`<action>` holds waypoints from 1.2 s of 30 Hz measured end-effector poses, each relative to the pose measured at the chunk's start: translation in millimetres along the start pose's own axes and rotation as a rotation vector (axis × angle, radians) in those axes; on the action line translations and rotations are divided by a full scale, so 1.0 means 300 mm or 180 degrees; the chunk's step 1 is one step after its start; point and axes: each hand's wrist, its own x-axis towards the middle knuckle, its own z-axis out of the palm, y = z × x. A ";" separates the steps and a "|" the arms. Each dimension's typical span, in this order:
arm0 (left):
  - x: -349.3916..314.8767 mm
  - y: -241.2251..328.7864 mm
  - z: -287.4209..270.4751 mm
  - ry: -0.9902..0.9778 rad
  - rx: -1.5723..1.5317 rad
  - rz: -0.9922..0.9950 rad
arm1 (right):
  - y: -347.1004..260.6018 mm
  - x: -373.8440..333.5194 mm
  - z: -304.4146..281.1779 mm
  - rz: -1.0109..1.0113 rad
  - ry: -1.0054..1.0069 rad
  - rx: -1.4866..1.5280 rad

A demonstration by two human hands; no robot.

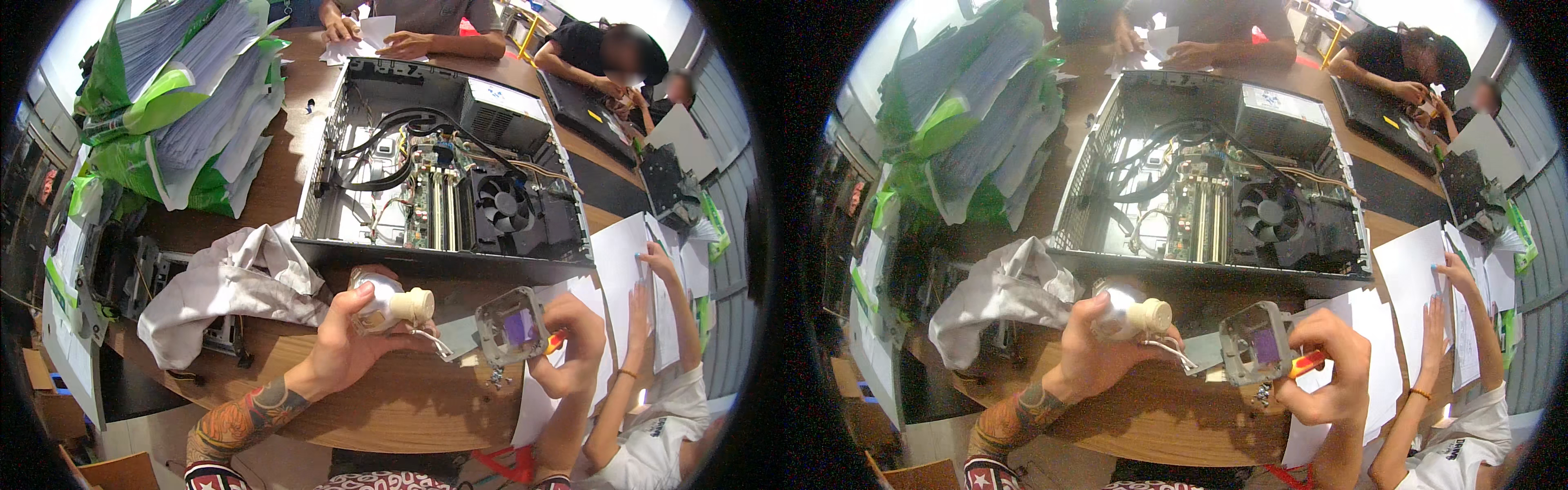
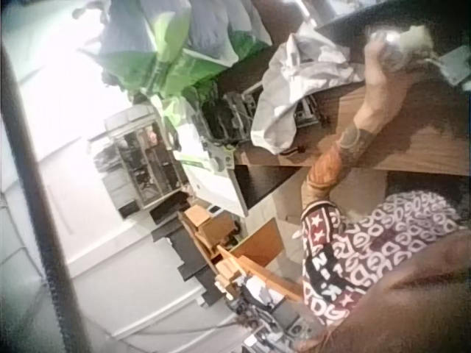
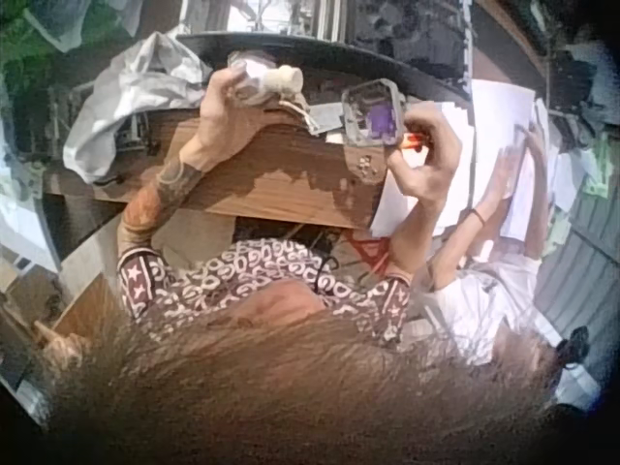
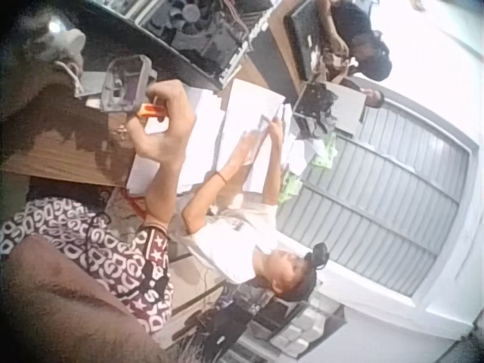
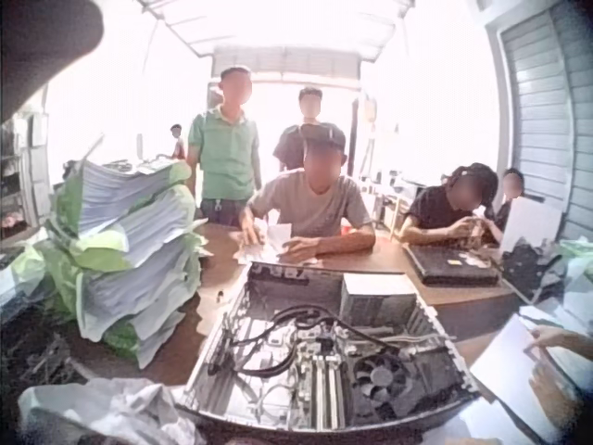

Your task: The person disassembles a projector lamp unit by separating its metal casing from the bulb and loosening components with a screwdriver.

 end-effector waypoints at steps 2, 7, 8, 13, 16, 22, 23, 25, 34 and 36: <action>0.004 -0.007 -0.025 -0.0212 -0.0159 -0.0038 | -0.027 -0.015 -0.016 -0.0063 0.0150 -0.0140; -0.021 -0.015 0.001 -0.0184 -0.0013 0.0088 | -0.043 -0.025 -0.023 -0.0051 0.0220 -0.0350; -0.027 -0.013 0.018 -0.0242 0.0335 0.0284 | -0.045 -0.032 -0.017 0.0147 0.0108 -0.0421; -0.018 -0.028 0.021 -0.0287 0.1871 0.0819 | -0.086 0.001 0.039 0.0074 -0.0278 -0.0519; -0.028 -0.034 0.039 -0.0451 0.1863 0.0856 | -0.099 0.020 0.054 -0.0205 -0.0453 -0.0580; -0.028 -0.080 0.037 -0.0406 0.2232 0.1074 | -0.127 0.050 0.077 -0.0210 -0.0742 -0.0640; -0.023 -0.081 0.038 -0.0398 0.2194 0.1099 | -0.128 0.051 0.076 -0.0198 -0.0758 -0.0673; -0.019 -0.083 0.029 -0.0480 0.2426 0.1350 | -0.118 0.058 0.101 -0.0234 -0.0755 -0.0576; 0.001 -0.066 0.021 -0.0385 0.2249 0.1481 | -0.104 0.057 0.118 0.0143 -0.0932 0.0018; -0.001 -0.067 0.025 -0.0329 0.1945 0.1208 | -0.106 0.059 0.110 0.0294 -0.1083 0.0349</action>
